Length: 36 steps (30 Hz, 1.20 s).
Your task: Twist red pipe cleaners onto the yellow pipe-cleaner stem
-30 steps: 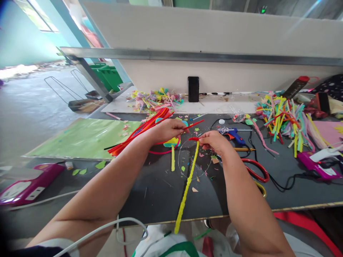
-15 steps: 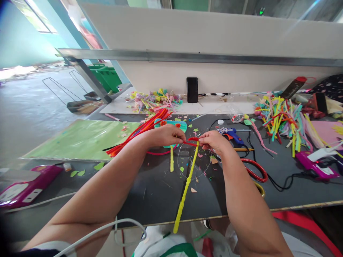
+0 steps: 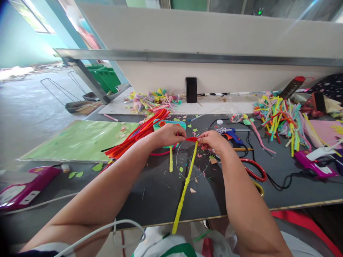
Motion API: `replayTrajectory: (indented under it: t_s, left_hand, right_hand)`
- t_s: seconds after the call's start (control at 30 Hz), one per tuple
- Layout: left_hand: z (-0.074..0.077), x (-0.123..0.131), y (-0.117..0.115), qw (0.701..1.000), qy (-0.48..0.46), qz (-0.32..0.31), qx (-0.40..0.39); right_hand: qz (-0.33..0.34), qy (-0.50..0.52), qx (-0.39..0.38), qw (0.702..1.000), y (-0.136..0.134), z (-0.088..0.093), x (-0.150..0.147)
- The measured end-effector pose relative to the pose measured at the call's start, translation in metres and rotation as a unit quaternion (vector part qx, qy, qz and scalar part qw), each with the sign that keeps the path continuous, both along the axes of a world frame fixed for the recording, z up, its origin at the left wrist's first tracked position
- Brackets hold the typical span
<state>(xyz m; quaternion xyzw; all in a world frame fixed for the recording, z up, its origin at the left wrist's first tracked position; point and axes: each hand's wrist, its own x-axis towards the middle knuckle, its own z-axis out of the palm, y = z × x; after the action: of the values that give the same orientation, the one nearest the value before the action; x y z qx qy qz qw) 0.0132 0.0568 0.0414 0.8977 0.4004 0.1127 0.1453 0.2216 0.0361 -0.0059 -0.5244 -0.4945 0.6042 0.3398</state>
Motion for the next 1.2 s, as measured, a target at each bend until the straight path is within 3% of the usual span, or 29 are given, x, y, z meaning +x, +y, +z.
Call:
replayTrajectory:
  t_s: [0.27,0.5,0.7,0.87,1.2]
  left_hand:
    - [-0.01,0.005,-0.003,1.0,-0.01,-0.004,0.027]
    - [-0.009,0.002,0.001,0.998,-0.044,-0.008,0.048]
    - [-0.013,0.001,0.003,0.998,-0.043,-0.029,0.023]
    - [-0.022,0.008,-0.001,0.996,-0.084,-0.006,0.037]
    - [-0.027,0.008,0.003,0.992,-0.126,-0.006,-0.011]
  right_hand:
    - [0.007,0.01,0.014,1.0,0.003,-0.005,0.004]
    - [-0.004,0.026,0.001,1.0,0.004,-0.005,0.005]
    - [-0.001,0.022,0.01,1.0,0.003,-0.005,0.004]
    - [0.004,0.025,0.006,1.0,0.004,-0.006,0.005]
    - [-0.013,0.019,0.011,1.0,0.004,-0.005,0.003]
